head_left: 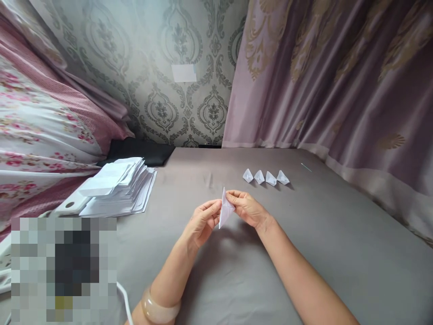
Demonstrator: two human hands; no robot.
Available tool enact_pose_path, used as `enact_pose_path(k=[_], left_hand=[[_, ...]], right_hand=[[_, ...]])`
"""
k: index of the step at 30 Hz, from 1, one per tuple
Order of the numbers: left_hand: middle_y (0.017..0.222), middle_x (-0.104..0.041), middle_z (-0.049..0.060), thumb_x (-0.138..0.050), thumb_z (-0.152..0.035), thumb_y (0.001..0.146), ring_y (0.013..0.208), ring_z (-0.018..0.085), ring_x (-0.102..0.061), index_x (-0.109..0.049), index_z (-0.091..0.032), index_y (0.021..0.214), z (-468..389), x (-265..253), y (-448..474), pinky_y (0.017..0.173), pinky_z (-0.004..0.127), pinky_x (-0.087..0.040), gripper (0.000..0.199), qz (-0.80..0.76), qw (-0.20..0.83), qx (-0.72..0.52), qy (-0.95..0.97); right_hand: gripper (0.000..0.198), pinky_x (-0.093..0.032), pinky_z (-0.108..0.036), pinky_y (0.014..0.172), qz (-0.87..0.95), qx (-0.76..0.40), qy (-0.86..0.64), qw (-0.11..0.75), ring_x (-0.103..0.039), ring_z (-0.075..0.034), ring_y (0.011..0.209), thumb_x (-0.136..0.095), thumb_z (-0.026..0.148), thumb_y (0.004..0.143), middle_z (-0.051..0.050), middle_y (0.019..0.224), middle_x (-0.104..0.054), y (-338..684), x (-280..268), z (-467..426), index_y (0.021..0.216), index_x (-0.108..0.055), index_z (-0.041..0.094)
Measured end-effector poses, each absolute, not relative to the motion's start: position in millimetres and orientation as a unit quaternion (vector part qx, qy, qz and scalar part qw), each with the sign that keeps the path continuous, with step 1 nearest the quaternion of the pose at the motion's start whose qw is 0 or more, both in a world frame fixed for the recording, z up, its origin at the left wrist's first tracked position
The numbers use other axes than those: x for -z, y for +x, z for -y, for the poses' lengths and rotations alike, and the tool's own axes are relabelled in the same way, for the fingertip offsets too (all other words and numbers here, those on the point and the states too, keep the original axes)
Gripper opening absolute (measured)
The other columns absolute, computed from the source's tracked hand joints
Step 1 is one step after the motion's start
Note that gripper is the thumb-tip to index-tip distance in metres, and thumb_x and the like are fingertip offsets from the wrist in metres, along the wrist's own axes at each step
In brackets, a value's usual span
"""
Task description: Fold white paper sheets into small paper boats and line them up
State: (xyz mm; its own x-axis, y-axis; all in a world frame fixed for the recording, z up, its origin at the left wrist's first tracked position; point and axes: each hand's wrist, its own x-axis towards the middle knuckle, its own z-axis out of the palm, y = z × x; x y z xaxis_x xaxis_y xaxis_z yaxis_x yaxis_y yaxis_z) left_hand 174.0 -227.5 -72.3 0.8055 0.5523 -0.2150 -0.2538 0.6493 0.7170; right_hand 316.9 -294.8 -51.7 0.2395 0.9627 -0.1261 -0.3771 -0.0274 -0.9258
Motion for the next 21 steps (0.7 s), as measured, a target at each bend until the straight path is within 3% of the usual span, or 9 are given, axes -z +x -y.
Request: enact_pose_path(k=[10, 15, 21], left_hand=[[0.08, -0.07, 0.007, -0.078, -0.03, 0.066, 0.069, 0.014, -0.063, -0.068, -0.012, 0.088, 229, 72, 176, 0.069, 0.025, -0.048, 0.03, -0.256, 0.847, -0.231, 0.404], [0.083, -0.07, 0.006, -0.072, -0.034, 0.071, 0.075, 0.015, -0.062, -0.068, -0.014, 0.089, 230, 77, 179, 0.071, 0.024, -0.046, 0.027, -0.268, 0.716, -0.31, 0.565], [0.105, -0.067, 0.009, -0.07, -0.033, 0.073, 0.097, 0.021, -0.062, -0.063, -0.016, 0.106, 230, 79, 178, 0.086, 0.031, -0.046, 0.037, -0.174, 0.748, -0.226, 0.599]], right_hand=[[0.025, -0.04, -0.023, 0.065, 0.281, -0.567, -0.433, 0.642, -0.051, -0.008, 0.063, -0.073, 0.04, 0.07, 0.002, 0.069, -0.06, 320, 70, 296, 0.077, -0.067, 0.017], [0.024, -0.04, -0.025, 0.07, 0.356, -0.43, -0.543, 0.628, -0.051, -0.01, 0.068, -0.068, 0.041, 0.074, 0.002, 0.072, -0.06, 318, 69, 300, 0.078, -0.066, 0.017], [0.018, -0.042, -0.025, 0.071, 0.452, -0.344, -0.581, 0.583, -0.052, -0.012, 0.074, -0.059, 0.036, 0.081, 0.001, 0.079, -0.056, 312, 61, 304, 0.079, -0.064, 0.019]])
